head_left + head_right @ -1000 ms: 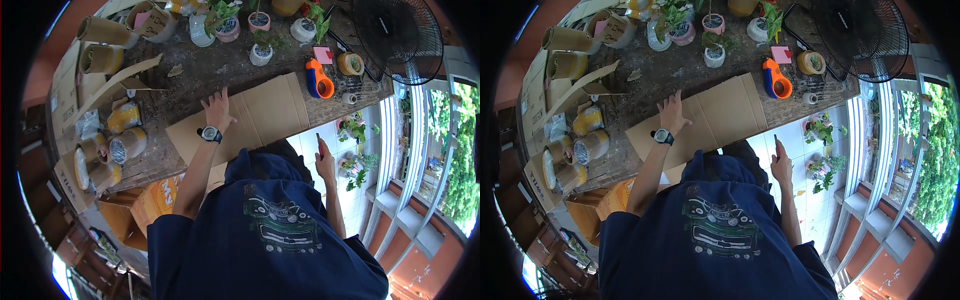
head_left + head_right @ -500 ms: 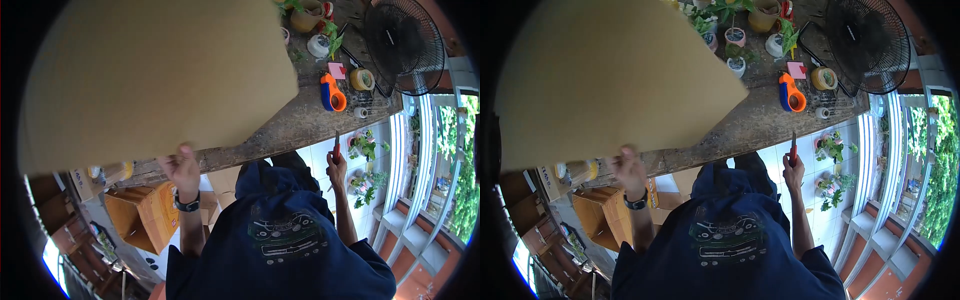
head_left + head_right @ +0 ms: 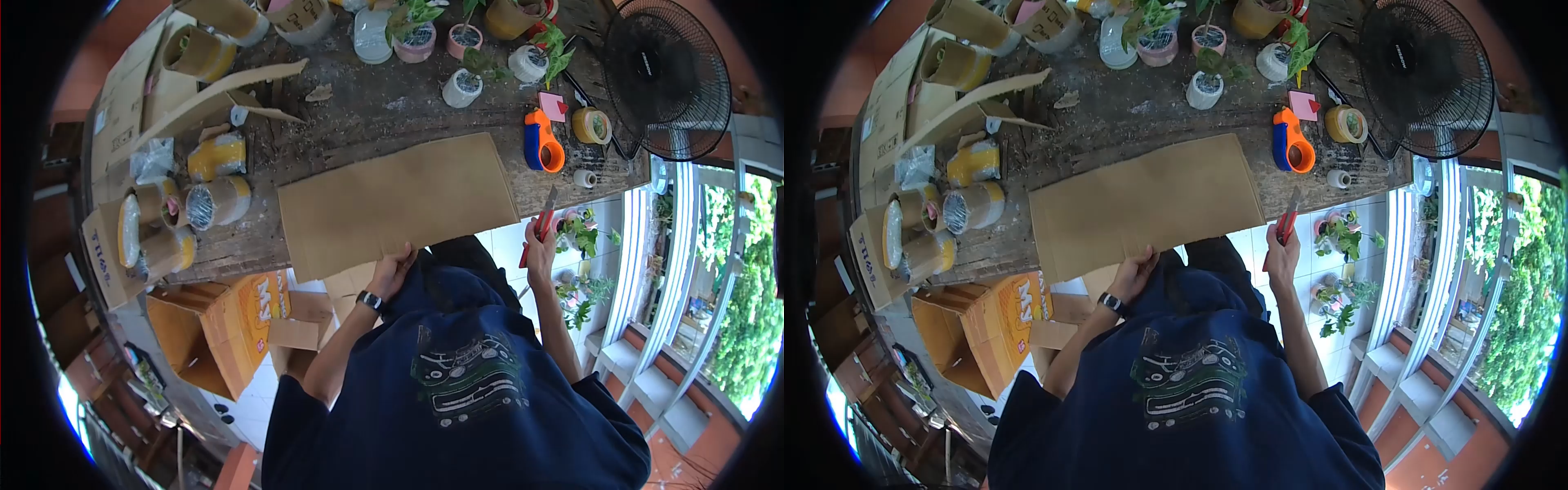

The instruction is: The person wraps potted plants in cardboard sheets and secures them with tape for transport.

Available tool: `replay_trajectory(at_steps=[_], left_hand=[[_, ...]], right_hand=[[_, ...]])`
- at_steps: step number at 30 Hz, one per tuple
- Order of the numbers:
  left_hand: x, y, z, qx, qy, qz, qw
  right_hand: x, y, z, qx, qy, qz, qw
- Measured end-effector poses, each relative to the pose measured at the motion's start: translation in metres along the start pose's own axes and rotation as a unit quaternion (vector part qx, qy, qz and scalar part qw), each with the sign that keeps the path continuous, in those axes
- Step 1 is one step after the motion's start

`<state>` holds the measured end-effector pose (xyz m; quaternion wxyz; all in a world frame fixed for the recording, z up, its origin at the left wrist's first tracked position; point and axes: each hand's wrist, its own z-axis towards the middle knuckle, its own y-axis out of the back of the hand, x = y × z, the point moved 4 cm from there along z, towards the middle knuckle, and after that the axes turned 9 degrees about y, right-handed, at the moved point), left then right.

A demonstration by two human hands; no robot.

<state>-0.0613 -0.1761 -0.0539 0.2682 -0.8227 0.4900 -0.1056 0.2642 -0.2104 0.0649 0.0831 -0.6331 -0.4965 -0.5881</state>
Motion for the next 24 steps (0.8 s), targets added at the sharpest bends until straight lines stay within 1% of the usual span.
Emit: replay_trajectory(at_steps=[1,2,3,4,5,6,7,8,9,10,11,12,13,15,17,18,20,23,24], left_hand=[[-0.001,-0.002,0.006,0.002,0.006,0.004,1.000],[0.001,-0.008,0.013,0.015,0.030,0.017,0.999],[0.001,-0.021,0.017,0.027,0.052,0.030,0.998],[-0.001,-0.034,0.016,0.038,0.074,0.043,0.996],[-0.004,-0.045,0.014,0.053,0.153,0.061,0.985],[-0.009,-0.059,0.008,0.068,0.232,0.080,0.967],[-0.012,-0.067,0.003,0.067,0.247,0.150,0.955],[-0.014,-0.075,-0.003,0.068,0.262,0.219,0.938],[-0.020,-0.081,-0.005,0.050,0.208,0.334,0.918],[-0.025,-0.083,-0.004,0.031,0.152,0.444,0.883],[-0.042,-0.086,-0.003,0.020,0.012,0.547,0.837],[-0.064,-0.087,-0.002,0.009,-0.128,0.633,0.763],[-0.086,-0.092,-0.006,-0.001,-0.264,0.699,0.665],[-0.130,-0.103,-0.009,-0.093,-0.342,0.733,0.580],[-0.164,-0.114,-0.004,-0.156,-0.337,0.799,0.474],[-0.174,-0.112,0.005,-0.175,-0.301,0.820,0.453],[-0.187,-0.105,0.025,-0.215,-0.229,0.856,0.410],[-0.189,-0.089,0.048,-0.231,-0.153,0.886,0.372],[-0.191,-0.089,0.050,-0.232,-0.159,0.885,0.371]], right_hand=[[0.004,-0.001,0.000,0.012,0.047,-0.075,0.996],[0.008,-0.005,-0.004,-0.011,0.085,-0.107,0.991],[0.007,-0.010,-0.003,0.014,0.087,-0.143,0.986],[0.015,-0.020,-0.005,0.015,0.144,-0.164,0.976],[0.022,-0.032,-0.008,0.015,0.201,-0.183,0.962],[0.024,-0.043,-0.007,0.072,0.139,-0.171,0.973],[0.024,-0.057,-0.007,0.092,0.079,-0.095,0.988],[0.019,-0.071,-0.005,0.091,0.084,-0.107,0.987],[0.013,-0.084,-0.002,0.088,0.089,-0.119,0.985],[0.018,-0.095,0.000,0.105,0.119,-0.176,0.972],[0.022,-0.107,0.001,0.122,0.147,-0.231,0.954],[0.027,-0.119,0.002,0.169,0.104,-0.218,0.956],[0.029,-0.132,0.000,0.177,0.137,-0.200,0.954],[0.034,-0.158,-0.005,0.188,0.204,-0.164,0.947],[0.061,-0.177,-0.013,0.220,0.196,-0.144,0.945],[0.072,-0.187,-0.016,0.236,0.191,-0.134,0.943],[0.081,-0.208,-0.012,0.254,0.209,-0.186,0.926],[0.096,-0.237,0.000,0.266,0.244,-0.244,0.900],[0.100,-0.245,0.005,0.268,0.256,-0.260,0.892]])
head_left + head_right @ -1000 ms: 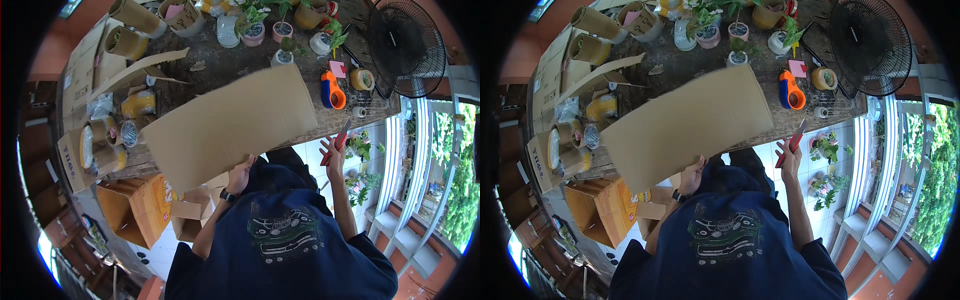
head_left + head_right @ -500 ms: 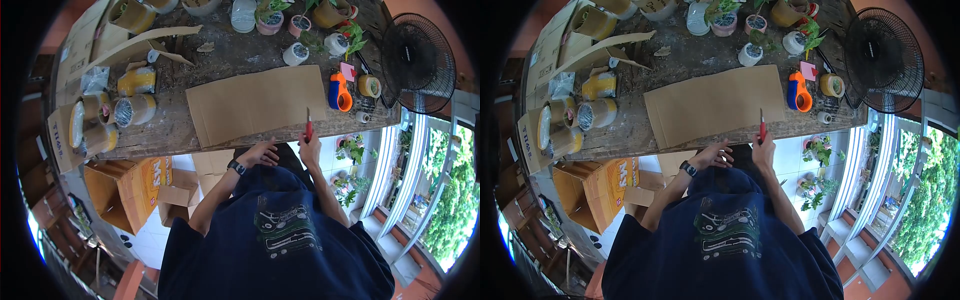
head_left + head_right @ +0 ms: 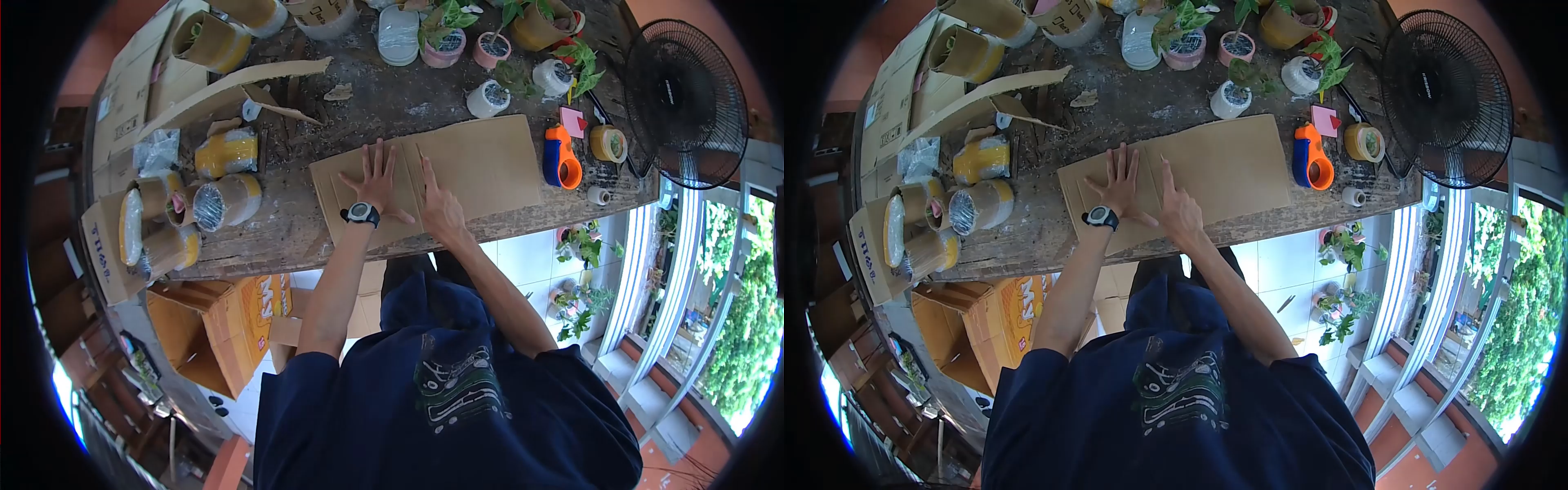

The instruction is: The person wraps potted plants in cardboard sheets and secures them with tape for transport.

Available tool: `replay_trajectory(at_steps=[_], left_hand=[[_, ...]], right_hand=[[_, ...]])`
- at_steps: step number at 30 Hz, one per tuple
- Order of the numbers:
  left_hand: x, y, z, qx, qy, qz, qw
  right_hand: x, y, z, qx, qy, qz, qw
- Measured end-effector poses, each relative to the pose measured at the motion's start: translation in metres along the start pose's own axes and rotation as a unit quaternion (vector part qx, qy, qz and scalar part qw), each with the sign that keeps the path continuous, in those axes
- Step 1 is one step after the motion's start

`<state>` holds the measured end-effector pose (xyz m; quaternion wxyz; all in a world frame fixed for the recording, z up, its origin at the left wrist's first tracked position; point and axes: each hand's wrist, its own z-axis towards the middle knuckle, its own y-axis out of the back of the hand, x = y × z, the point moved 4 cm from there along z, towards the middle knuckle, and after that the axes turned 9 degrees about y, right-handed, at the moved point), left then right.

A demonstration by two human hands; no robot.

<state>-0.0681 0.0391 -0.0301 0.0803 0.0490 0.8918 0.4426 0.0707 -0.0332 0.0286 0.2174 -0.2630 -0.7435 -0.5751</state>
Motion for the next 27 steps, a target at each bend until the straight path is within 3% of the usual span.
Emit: replay_trajectory(at_steps=[18,21,23,24,25,27], left_hand=[[0.004,-0.016,0.007,-0.012,-0.007,-0.040,0.999],[0.004,-0.012,0.008,0.002,0.002,-0.042,0.999],[0.002,-0.007,0.004,0.017,0.000,-0.048,0.999],[0.002,-0.008,0.003,0.013,0.001,-0.046,0.999],[0.002,-0.009,0.004,0.008,0.002,-0.043,0.999],[0.003,-0.009,0.005,-0.001,0.004,-0.039,0.999]], right_hand=[[0.025,-0.007,0.034,0.019,-0.068,0.005,0.998],[0.027,-0.007,-0.017,0.071,-0.114,-0.010,0.991],[0.014,-0.018,-0.084,0.069,-0.091,0.014,0.993],[0.015,-0.012,-0.115,0.124,-0.133,0.016,0.983],[0.017,-0.003,-0.132,0.177,-0.173,0.018,0.969],[0.015,0.013,-0.133,0.167,-0.161,0.038,0.972]])
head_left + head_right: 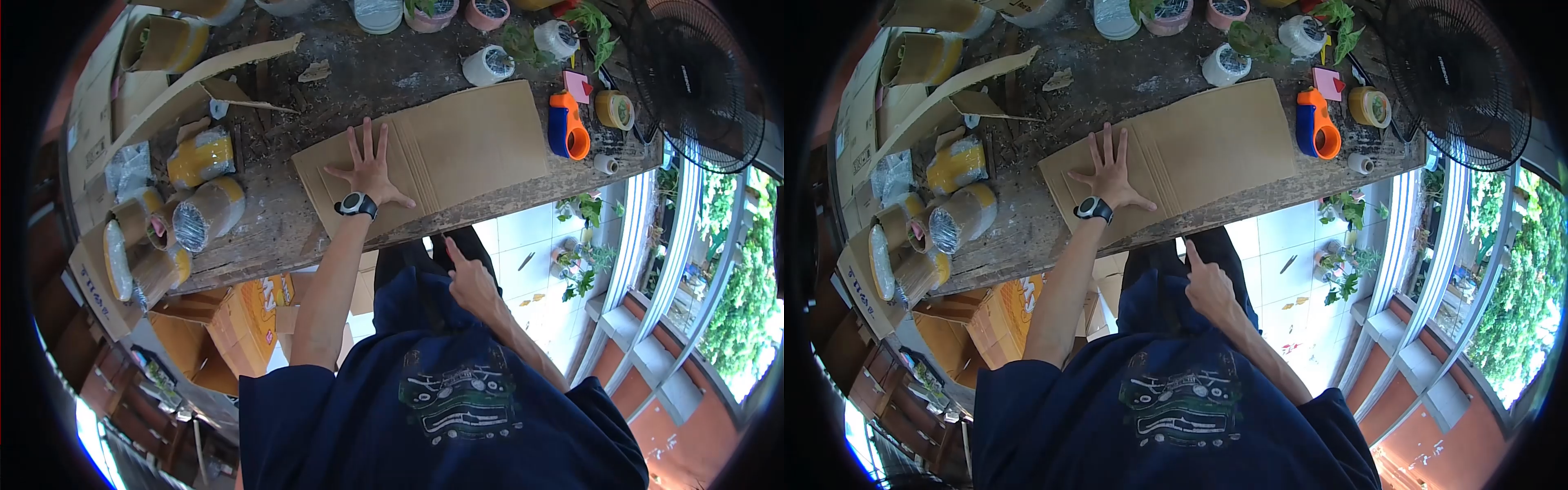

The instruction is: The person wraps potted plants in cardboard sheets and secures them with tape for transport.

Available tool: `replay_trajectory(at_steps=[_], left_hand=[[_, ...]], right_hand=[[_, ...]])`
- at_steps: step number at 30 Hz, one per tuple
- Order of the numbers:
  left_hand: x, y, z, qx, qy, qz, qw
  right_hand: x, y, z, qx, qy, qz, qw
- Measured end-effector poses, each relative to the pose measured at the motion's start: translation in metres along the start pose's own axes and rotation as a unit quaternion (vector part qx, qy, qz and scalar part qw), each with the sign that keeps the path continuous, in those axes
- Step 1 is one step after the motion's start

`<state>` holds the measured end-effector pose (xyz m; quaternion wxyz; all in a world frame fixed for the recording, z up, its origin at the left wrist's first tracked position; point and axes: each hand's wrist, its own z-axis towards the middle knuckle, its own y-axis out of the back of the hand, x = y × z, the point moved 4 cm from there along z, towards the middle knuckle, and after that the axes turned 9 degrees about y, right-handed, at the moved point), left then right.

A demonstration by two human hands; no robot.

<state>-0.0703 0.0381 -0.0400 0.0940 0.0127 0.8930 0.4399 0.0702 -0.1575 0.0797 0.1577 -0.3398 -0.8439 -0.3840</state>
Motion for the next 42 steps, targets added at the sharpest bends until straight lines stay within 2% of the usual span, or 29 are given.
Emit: replay_trajectory(at_steps=[2,5,7,10,12,14,17,21,23,26,28,30,33,35,37,39,42], left_hand=[[0.000,-0.001,-0.001,-0.003,-0.002,0.004,1.000],[-0.002,0.003,-0.002,-0.003,-0.004,-0.004,1.000],[-0.001,0.002,-0.002,-0.011,-0.008,-0.013,1.000],[-0.002,0.004,-0.003,0.006,0.005,0.007,1.000],[-0.006,0.005,-0.001,0.013,0.010,0.015,1.000],[-0.002,0.002,0.000,0.008,0.006,0.015,1.000],[-0.002,-0.002,0.002,0.003,-0.002,0.008,1.000],[-0.003,0.002,0.002,0.005,0.002,0.004,1.000],[-0.001,0.000,-0.001,-0.002,0.002,-0.013,1.000],[-0.003,0.002,-0.001,0.000,0.008,-0.009,1.000],[-0.004,0.004,0.001,0.007,0.012,-0.006,1.000],[-0.002,0.000,0.001,0.012,0.012,-0.005,1.000],[-0.003,-0.001,0.002,0.006,0.010,-0.007,1.000],[-0.003,0.003,-0.001,0.010,0.013,-0.010,1.000],[-0.002,0.004,-0.001,-0.003,0.006,-0.023,1.000],[-0.001,0.003,-0.005,-0.005,0.004,-0.030,1.000],[-0.002,0.008,0.000,0.000,0.010,-0.025,1.000]], right_hand=[[0.007,0.011,0.011,-0.044,0.028,0.025,0.998],[0.040,0.049,0.093,-0.119,0.072,0.019,0.990],[0.054,0.062,0.140,-0.120,0.075,-0.006,0.990],[0.051,0.050,0.121,-0.112,0.057,-0.012,0.992],[0.022,0.023,0.075,-0.125,0.060,-0.037,0.990],[-0.004,0.008,0.023,-0.015,-0.001,-0.013,1.000],[-0.013,0.013,-0.006,0.058,-0.024,0.001,0.998],[0.033,0.060,0.087,-0.110,0.074,-0.034,0.991],[0.049,0.076,0.138,-0.135,0.077,-0.041,0.987],[0.045,0.064,0.128,-0.113,0.043,-0.046,0.992],[0.012,0.035,0.083,-0.140,0.078,-0.058,0.985],[0.000,0.031,0.030,0.009,-0.044,-0.029,0.999],[-0.022,0.027,0.001,0.065,-0.028,-0.018,0.997],[-0.003,0.053,0.033,-0.074,0.075,0.024,0.994],[0.026,0.087,0.092,-0.138,0.116,0.015,0.983],[0.044,0.100,0.138,-0.132,0.072,-0.041,0.988],[0.021,0.069,0.134,-0.119,0.069,-0.059,0.989]])
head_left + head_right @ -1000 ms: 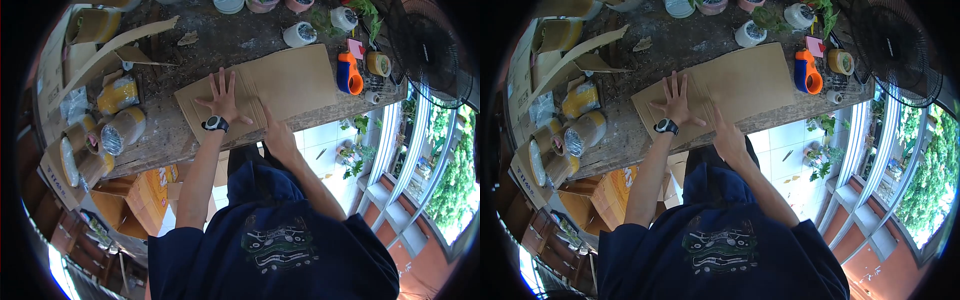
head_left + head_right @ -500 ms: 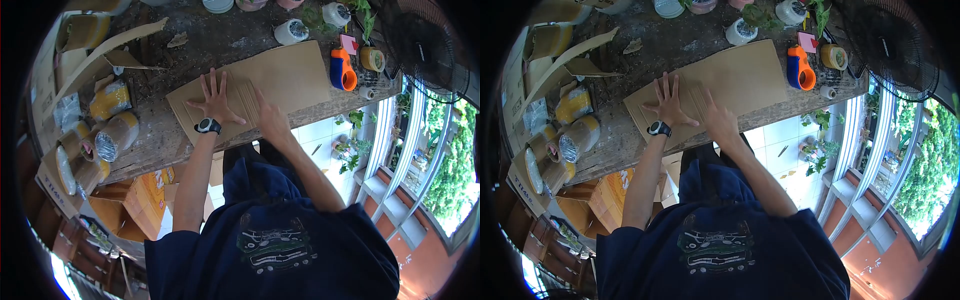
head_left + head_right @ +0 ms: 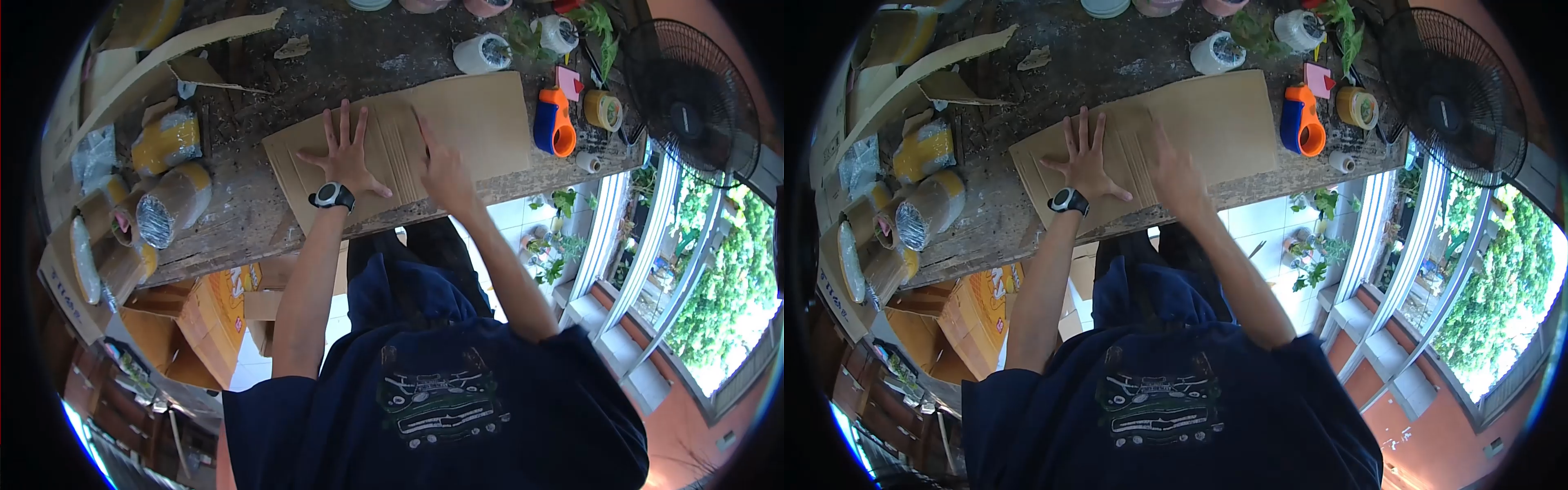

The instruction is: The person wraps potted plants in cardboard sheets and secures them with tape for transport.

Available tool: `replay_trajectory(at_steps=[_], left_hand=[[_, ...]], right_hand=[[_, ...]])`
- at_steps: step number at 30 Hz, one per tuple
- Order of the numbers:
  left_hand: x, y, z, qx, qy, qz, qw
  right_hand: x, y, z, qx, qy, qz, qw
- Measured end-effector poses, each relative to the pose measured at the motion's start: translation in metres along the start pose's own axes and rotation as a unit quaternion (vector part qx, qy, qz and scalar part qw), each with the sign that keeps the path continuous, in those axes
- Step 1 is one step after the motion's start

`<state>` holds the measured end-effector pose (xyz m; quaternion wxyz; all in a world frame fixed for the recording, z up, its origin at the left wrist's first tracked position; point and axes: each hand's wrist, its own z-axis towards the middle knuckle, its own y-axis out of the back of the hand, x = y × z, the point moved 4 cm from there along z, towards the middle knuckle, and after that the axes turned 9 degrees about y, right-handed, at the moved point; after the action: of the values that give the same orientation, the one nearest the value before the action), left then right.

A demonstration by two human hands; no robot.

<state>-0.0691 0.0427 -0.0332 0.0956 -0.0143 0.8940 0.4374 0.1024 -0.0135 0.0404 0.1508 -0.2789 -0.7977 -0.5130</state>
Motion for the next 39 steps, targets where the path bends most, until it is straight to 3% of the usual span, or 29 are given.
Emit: replay_trajectory(at_steps=[2,4,7,9,13,16,18,20,23,25,27,30,32,34,37,39], left_hand=[[0.000,-0.003,0.000,0.019,0.011,0.018,1.000],[0.001,-0.007,0.000,0.006,0.007,0.005,1.000],[0.000,-0.006,0.002,0.004,0.009,0.005,1.000],[0.001,-0.006,-0.002,0.010,0.007,0.005,1.000],[0.001,-0.001,-0.002,-0.002,0.004,-0.005,1.000],[-0.005,0.005,-0.007,0.035,0.018,0.023,0.999],[-0.003,0.009,-0.004,0.042,0.026,0.026,0.998],[-0.002,0.004,-0.006,0.030,0.018,0.007,0.999],[-0.002,0.005,-0.004,0.039,0.022,0.016,0.999],[-0.004,0.005,-0.006,0.034,0.018,0.011,0.999],[-0.001,0.005,-0.005,0.026,0.016,0.006,1.000],[-0.002,0.000,-0.003,0.026,0.016,0.005,1.000],[-0.004,0.004,-0.003,0.036,0.028,0.023,0.999],[-0.003,0.002,-0.004,0.031,0.025,0.019,0.999],[-0.004,0.001,-0.004,0.034,0.028,0.016,0.999],[-0.003,0.004,-0.003,0.036,0.028,0.017,0.999]], right_hand=[[-0.019,-0.017,-0.060,-0.008,0.009,0.001,1.000],[-0.020,-0.006,-0.114,0.143,-0.111,0.018,0.983],[-0.031,-0.003,-0.133,0.157,-0.078,0.005,0.985],[-0.026,0.006,-0.093,-0.012,0.042,0.051,0.998],[0.010,0.030,0.024,-0.039,0.023,-0.002,0.999],[-0.004,0.010,-0.006,0.002,-0.015,0.019,1.000],[-0.018,-0.002,-0.071,0.010,-0.004,-0.049,0.999],[-0.020,0.007,-0.118,0.195,-0.159,-0.020,0.968],[-0.055,0.002,-0.116,0.121,-0.067,-0.042,0.990],[-0.031,0.029,-0.053,-0.045,0.077,-0.002,0.996],[0.006,0.050,0.005,-0.010,-0.012,0.010,1.000],[-0.001,0.029,0.018,-0.036,0.004,-0.047,0.998],[-0.020,0.009,-0.028,-0.008,-0.024,-0.033,0.999],[-0.021,0.009,-0.083,0.093,-0.113,-0.037,0.989],[-0.046,0.010,-0.130,0.126,-0.034,-0.031,0.991],[-0.039,0.027,-0.098,0.044,-0.023,0.015,0.999]])
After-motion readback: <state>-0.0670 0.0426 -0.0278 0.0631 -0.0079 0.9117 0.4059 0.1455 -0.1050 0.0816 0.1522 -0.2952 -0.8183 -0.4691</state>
